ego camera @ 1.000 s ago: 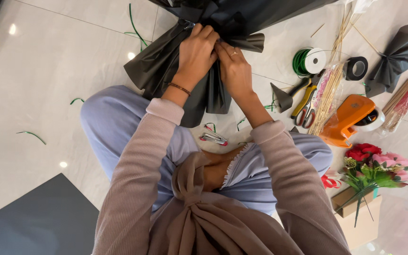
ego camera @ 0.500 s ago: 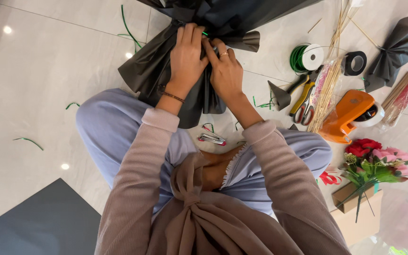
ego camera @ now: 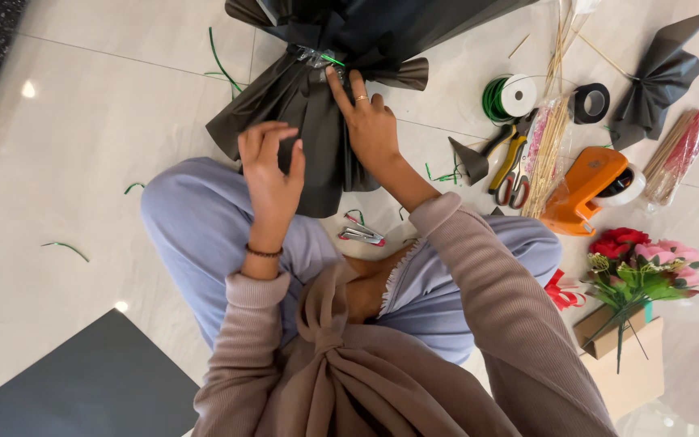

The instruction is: The person wraps a bouquet of flowers in black decorative paper, folding the sheets and securing them with green floral wire and tape while sitting on the floor.

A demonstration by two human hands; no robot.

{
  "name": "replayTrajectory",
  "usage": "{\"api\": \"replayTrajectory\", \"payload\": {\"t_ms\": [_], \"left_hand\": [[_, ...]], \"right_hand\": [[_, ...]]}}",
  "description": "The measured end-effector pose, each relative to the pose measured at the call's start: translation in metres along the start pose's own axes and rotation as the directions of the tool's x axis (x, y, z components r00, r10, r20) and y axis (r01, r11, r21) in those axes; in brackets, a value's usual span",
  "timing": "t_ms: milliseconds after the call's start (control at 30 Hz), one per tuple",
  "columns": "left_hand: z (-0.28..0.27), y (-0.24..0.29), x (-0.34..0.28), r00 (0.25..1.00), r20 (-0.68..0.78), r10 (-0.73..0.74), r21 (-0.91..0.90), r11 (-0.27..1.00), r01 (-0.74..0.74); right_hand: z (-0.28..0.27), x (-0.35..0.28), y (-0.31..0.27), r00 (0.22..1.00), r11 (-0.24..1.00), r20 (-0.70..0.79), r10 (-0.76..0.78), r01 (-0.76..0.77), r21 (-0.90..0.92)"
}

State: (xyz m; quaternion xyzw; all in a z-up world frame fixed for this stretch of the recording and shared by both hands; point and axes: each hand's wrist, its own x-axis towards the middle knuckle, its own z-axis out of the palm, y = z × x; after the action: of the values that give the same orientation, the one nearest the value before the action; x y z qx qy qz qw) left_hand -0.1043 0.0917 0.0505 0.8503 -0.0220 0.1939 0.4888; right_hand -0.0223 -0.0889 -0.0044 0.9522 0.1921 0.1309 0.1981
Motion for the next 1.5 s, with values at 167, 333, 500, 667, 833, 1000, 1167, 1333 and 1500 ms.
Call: {"api": "replayTrajectory", "payload": {"t_ms": [167,333,500,667,833,1000,1167,1333,1500], "left_hand": [[-0.018,0.009,-0.027,1.000,-0.006,-0.009,-0.006,1.000,0.009],[-0.022,0.019,-0.042,0.999,0.017,0.033,-0.044,0.999,-0.032],[-0.046,0.022,-0.055,0.998,0.057,0.027,-0.077,0.997,-0.022],[-0.077,0.002,-0.073,0.998,0.044,0.035,-0.047,0.998,-0.033],[-0.066,0.003,-0.069,0.986,0.121,0.112,0.101,0.987,-0.125],[0.003,0.005,-0.016,0.899,0.382,0.213,0.173,0.939,-0.296],[0.039,-0.018,0.017,0.878,0.471,0.081,0.493,0.801,-0.339],[0.015,-0.036,0.022,0.898,0.318,0.304,0.489,0.759,-0.430],[-0.015,-0.046,0.030,0.924,0.314,0.217,0.477,0.806,-0.351]], "right_hand": [[-0.023,0.011,0.004,0.975,0.877,0.223,-0.007,-0.101,0.471],[-0.045,0.014,-0.013,0.988,0.995,0.135,0.080,-0.088,0.051],[-0.061,-0.013,0.050,0.949,0.621,0.306,-0.081,-0.192,0.760],[-0.111,-0.133,0.150,0.952,0.085,0.304,0.041,-0.306,0.948],[-0.173,-0.322,0.235,0.592,-0.022,0.375,0.713,-0.516,0.856],[-0.193,-0.462,0.236,0.060,-0.279,0.401,0.914,-0.626,0.728],[-0.177,-0.492,0.218,-0.035,-0.392,0.470,0.882,-0.606,0.692],[-0.153,-0.447,0.207,-0.014,-0.422,0.507,0.862,-0.574,0.702],[-0.116,-0.304,0.146,0.535,-0.224,0.470,0.702,-0.461,0.859]]}}
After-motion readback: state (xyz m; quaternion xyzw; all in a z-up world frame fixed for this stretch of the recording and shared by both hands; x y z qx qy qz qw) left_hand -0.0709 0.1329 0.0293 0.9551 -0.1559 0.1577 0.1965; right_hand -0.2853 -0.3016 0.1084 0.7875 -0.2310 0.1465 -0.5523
